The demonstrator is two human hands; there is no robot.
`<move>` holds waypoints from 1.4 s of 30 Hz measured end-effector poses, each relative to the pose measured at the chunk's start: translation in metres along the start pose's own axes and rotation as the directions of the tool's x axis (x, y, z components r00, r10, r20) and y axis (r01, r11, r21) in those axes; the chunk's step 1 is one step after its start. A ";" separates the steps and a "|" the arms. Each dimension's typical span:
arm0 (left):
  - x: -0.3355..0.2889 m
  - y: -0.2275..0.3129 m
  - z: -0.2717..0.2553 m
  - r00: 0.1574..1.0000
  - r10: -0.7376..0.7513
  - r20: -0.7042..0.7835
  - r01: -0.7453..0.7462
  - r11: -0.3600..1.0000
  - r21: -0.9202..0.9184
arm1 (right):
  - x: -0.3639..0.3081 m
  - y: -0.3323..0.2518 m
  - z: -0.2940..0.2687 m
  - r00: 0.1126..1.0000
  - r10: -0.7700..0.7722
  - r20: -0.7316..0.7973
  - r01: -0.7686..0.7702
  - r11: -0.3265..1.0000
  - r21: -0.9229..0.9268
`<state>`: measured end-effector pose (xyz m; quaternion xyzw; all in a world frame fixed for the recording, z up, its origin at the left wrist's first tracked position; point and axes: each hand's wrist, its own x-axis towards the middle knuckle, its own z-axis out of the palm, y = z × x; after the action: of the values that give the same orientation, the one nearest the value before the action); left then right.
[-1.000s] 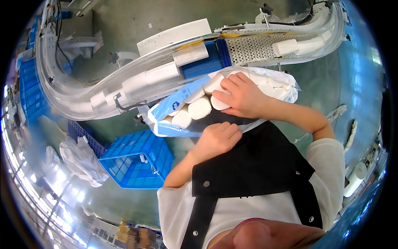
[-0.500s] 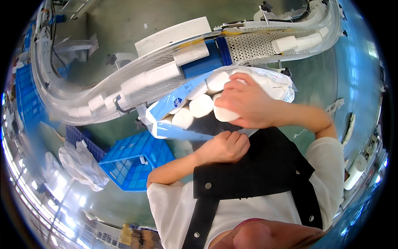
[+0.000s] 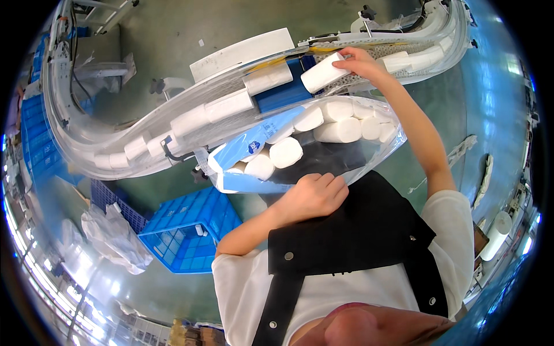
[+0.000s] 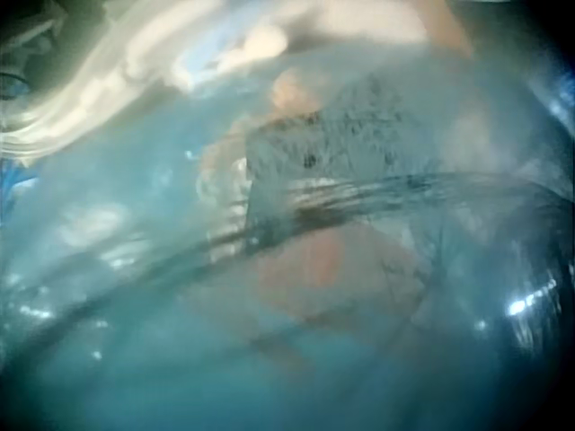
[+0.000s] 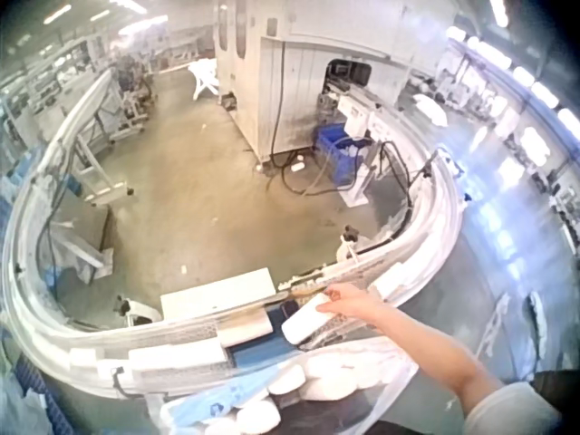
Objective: The person removes white cylindrical objects from a plastic bag and places them onto a conveyor belt one by one. They then transfer the cylinders from a blue crate into a large white sack and move the sack to a different location.
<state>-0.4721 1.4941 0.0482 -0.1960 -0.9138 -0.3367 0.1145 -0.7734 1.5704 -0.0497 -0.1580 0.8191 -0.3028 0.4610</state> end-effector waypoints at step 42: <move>0.022 -0.001 0.002 0.992 0.102 0.068 -0.098 0.993 -0.060 | -0.020 0.070 -0.086 0.977 -0.150 -0.150 0.130 0.982 -0.135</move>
<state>-0.4927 1.5011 0.0533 -0.2566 -0.8965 -0.3490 0.0933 -0.8346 1.6645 -0.0478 -0.2189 0.8575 -0.2945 0.3606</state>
